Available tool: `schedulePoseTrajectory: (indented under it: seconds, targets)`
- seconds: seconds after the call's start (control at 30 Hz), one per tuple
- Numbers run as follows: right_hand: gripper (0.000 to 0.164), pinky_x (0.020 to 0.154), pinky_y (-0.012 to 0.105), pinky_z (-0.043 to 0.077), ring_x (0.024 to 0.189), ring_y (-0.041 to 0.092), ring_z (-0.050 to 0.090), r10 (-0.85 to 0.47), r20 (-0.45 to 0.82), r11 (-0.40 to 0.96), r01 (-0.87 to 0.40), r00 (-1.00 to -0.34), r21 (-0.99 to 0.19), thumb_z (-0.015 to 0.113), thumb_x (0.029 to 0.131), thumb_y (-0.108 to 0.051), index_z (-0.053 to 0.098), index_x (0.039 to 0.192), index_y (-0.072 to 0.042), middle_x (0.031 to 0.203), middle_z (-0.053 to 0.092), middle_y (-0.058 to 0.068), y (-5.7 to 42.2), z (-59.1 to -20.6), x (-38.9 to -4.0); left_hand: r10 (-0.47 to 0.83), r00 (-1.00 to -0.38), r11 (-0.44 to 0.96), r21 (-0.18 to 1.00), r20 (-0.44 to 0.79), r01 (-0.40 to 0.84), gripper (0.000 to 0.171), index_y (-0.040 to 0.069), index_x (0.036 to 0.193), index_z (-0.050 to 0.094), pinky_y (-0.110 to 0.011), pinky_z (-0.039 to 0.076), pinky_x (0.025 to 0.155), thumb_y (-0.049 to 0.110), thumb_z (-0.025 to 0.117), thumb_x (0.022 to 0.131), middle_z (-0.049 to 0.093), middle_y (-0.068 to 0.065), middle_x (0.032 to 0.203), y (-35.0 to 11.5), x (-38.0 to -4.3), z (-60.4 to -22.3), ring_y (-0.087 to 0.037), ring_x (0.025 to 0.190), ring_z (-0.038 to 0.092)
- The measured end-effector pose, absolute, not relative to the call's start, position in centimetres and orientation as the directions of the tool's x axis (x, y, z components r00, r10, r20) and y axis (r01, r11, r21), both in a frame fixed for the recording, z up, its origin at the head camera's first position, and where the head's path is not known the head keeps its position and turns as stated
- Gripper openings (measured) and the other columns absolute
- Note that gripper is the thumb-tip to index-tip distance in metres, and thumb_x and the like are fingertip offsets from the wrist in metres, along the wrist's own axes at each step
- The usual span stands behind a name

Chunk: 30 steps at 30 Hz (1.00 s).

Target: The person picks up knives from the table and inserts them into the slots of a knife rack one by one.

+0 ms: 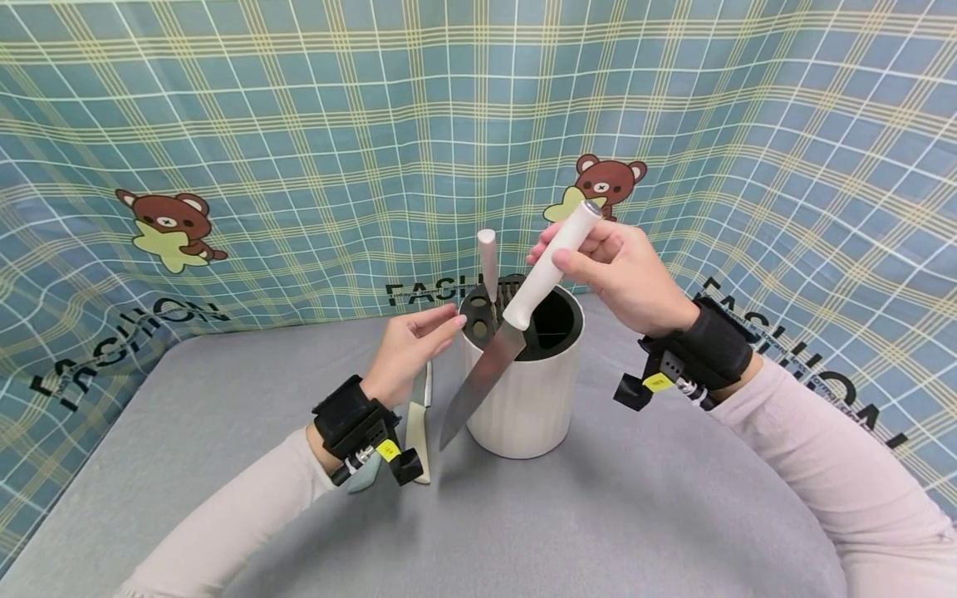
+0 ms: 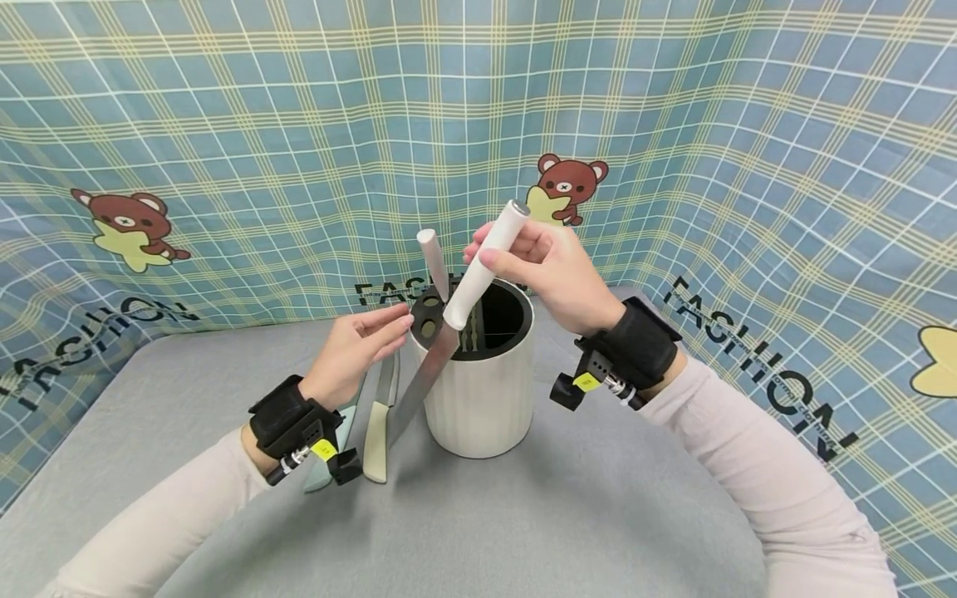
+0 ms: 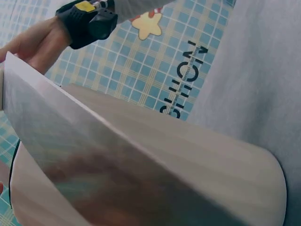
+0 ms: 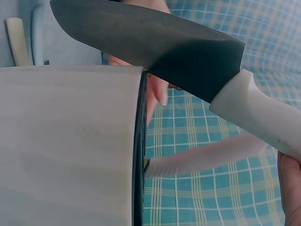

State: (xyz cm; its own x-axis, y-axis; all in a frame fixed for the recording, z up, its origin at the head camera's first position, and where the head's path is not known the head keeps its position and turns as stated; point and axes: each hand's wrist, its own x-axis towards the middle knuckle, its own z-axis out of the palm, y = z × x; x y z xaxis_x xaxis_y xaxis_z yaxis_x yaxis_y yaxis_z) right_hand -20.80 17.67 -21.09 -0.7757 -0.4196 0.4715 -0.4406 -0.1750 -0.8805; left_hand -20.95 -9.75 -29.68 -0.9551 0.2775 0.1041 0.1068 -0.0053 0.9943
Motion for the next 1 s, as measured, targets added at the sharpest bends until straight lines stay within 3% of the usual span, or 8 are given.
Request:
schedulePoseTrajectory:
  seconds: [0.17,0.53,1.0]
  targets:
    - [0.021,0.101,0.034,0.054,0.108,0.021,0.065,-0.392,0.506,-0.275,-0.427,-0.768,-0.862,0.053,0.097,0.004,0.063,0.114,-0.001,0.107,0.069,0.008,18.7,-21.2,-20.7,0.263,-0.964,-0.029,0.999,0.038,0.032,0.047,-0.002,0.142,0.047,-0.031,0.044,0.112,0.011,0.059,0.098,0.047,-0.017,0.146,-9.2,-20.7,-29.0,-0.026,0.131,0.050]
    - [0.020,0.104,0.035,0.052,0.105,0.024,0.066,-0.296,0.568,-0.440,-0.418,-0.768,-0.795,0.051,0.099,0.002,0.060,0.116,0.006,0.106,0.066,0.013,20.9,-21.2,-21.0,0.242,-0.970,-0.012,1.000,0.027,0.025,0.046,0.000,0.141,0.048,-0.022,0.051,0.104,0.012,0.059,0.098,0.048,-0.016,0.145,-9.0,-20.8,-29.2,-0.025,0.129,0.052]
    - [0.020,0.099,0.032,0.055,0.103,0.029,0.065,-0.222,0.627,-0.636,-0.376,-0.746,-0.673,0.051,0.097,0.004,0.059,0.114,0.012,0.105,0.063,0.018,24.0,-20.5,-21.4,0.229,-0.973,-0.036,0.999,0.004,-0.004,0.045,-0.002,0.142,0.046,-0.022,0.052,0.101,0.008,0.056,0.099,0.046,-0.016,0.146,-8.9,-20.8,-29.1,-0.026,0.131,0.050]
